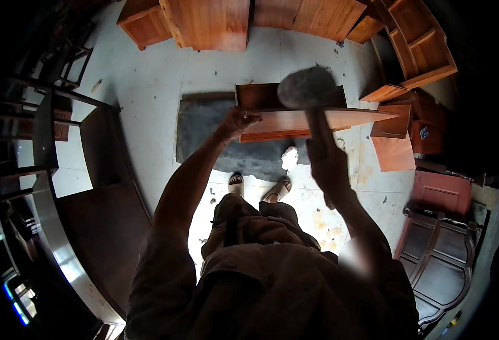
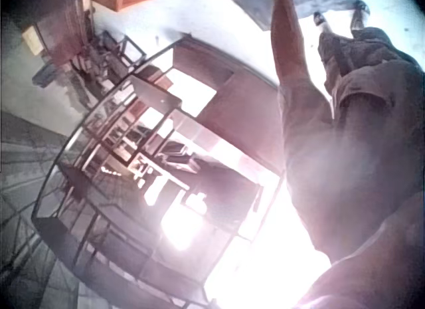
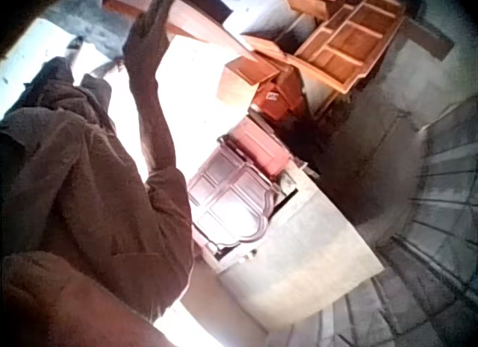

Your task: The person disassembles a wooden cabinet by removing panels and then uses a mallet to forcefully break apart the remaining frame. The person handles multiple wooden panels and the cabinet frame, striking it repeatedly to separate components.

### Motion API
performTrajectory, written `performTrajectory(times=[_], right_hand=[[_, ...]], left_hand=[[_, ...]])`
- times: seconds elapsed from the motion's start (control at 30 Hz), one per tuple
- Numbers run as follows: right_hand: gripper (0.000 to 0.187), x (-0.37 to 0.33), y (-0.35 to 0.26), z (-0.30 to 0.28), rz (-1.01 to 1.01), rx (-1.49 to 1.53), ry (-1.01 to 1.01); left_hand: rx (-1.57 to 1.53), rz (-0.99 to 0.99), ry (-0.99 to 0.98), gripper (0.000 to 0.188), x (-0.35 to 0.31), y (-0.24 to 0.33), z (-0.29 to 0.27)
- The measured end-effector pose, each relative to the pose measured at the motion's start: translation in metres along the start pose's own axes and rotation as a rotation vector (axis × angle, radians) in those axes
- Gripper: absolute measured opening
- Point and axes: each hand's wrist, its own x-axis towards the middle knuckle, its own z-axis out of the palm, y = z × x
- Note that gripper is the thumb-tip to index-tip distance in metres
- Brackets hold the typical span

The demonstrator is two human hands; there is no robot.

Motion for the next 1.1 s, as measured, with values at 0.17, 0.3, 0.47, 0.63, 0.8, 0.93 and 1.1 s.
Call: performTrajectory(times=[0.17,0.3,0.47,0.63,0.8,0.93,1.1], right_hand=[[0.065,0.007,-0.053,-0.026,0.193,0.338,0.324],[0.069,-0.027,-0.005,0.014,0.079,0.006,0.178],[0.075,-0.026,-0.026,0.035,0.128,0.088,-0.096],[0.073,-0.010,-0.043,-0.018,0.196,0.235,0.278],[0.064,-0.044,-0.018,0.038,0.317,0.041,0.283],[0.068,-0.038,-0.032,0.067,0.213,0.199,-0.099],[0.070,-0.012,-0.059,0.019,-0.008,-0.035,0.195]], left_hand=[[-0.236,0.001,0.031,0.031,-0.005,-0.043,-0.003],[-0.092,-0.093,-0.034,0.034,0.007,0.032,0.006],[-0.557,0.158,0.042,0.028,0.008,-0.036,0.010],[-0.242,-0.048,-0.013,0.020,-0.005,-0.012,0.003],[-0.580,0.204,-0.004,0.021,0.010,-0.063,0.008],[-0.403,0.209,0.040,0.021,0.019,-0.071,0.010],[-0.619,0.159,0.014,0.025,-0.003,-0.074,0.004]])
